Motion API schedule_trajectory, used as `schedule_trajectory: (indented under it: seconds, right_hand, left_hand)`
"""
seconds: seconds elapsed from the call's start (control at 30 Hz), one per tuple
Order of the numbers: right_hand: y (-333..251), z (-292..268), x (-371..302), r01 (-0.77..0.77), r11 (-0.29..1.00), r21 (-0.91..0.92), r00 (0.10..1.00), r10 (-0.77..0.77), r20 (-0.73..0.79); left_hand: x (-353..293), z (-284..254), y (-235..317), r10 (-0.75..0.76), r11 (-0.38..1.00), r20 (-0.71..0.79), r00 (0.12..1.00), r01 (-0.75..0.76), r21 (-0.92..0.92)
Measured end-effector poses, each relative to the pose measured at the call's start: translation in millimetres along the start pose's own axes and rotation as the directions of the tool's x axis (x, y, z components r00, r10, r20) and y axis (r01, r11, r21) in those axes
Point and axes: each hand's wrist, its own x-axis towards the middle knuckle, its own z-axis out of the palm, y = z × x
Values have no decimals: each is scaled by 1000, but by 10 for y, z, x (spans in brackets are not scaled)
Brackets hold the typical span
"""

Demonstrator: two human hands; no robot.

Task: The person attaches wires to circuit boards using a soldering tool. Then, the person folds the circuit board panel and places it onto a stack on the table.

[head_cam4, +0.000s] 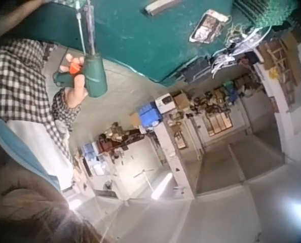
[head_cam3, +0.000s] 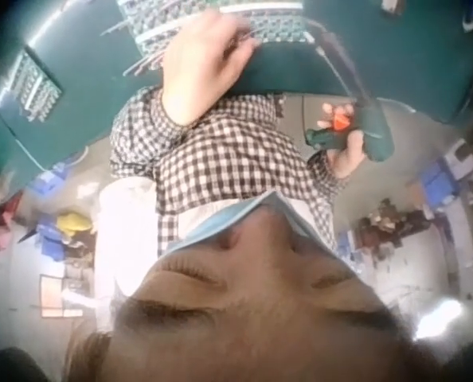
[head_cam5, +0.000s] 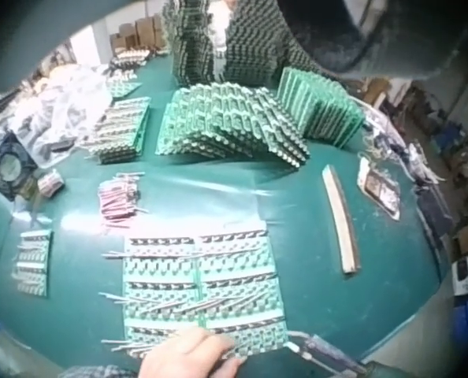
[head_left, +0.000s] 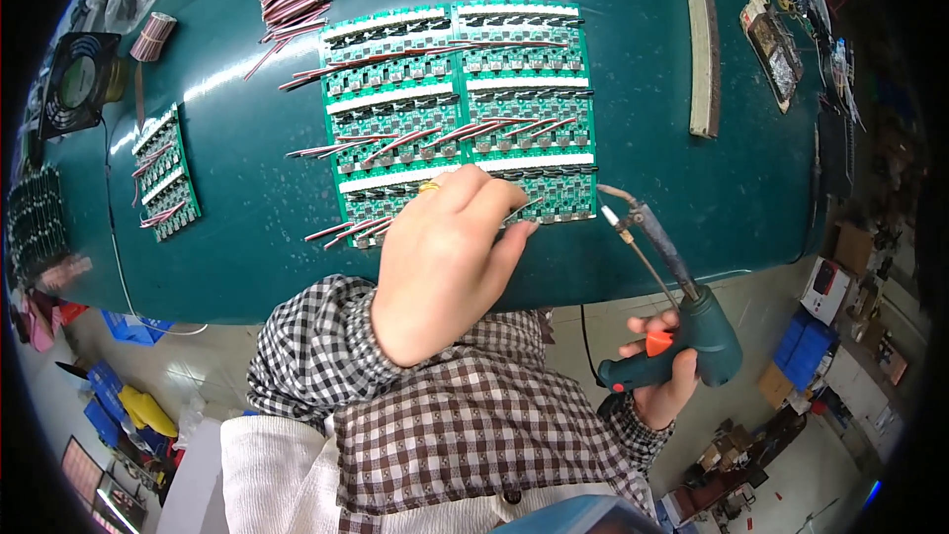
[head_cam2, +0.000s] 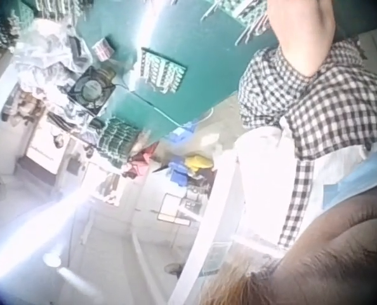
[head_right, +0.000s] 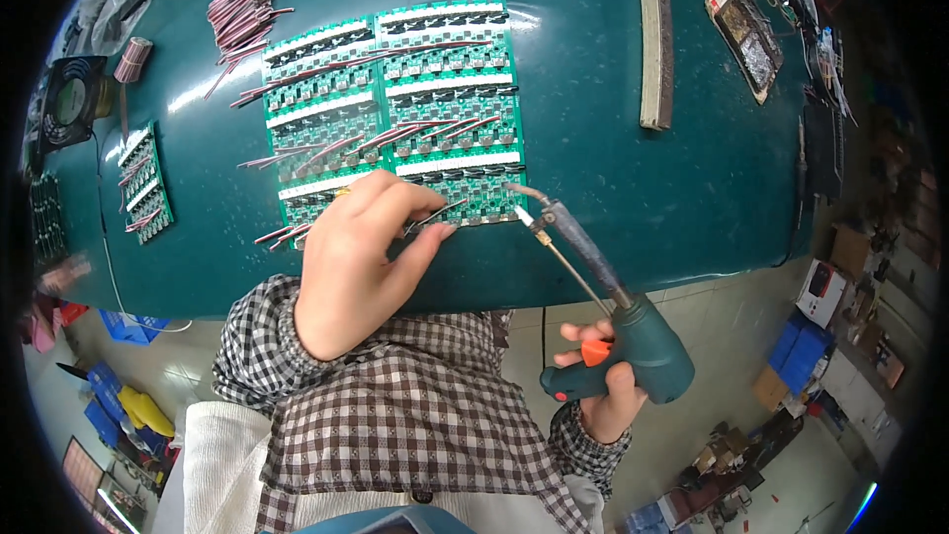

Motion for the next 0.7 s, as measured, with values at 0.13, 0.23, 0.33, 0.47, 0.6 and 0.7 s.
schedule_trajectory:
  seconds: [0.13,0.23,0.33,0.47,0.6,0.7]
  right_hand:
    - [-34,75,-27,33,984,-174,998,-41,-43]
    - [-30,52,-36,4,985,-170,1000,-5,-7]
    - [-34,70,-34,-33,984,-176,999,31,-16]
    - [-55,77,-20,-70,978,-199,998,68,-17]
    - [-43,150,-14,-64,959,-275,997,51,-57]
    - [-57,159,-24,-71,949,-306,997,60,-46]
  left_hand:
    - [17,144,-44,81,995,-85,993,-76,68]
    - [24,179,-21,25,996,-84,996,-17,90]
    - [32,205,-1,-23,994,-77,997,30,100]
    - [50,275,-21,-17,996,-103,995,26,89]
    - [67,324,-30,-26,996,-128,991,37,84]
    - [66,344,-36,-21,997,-154,988,33,76]
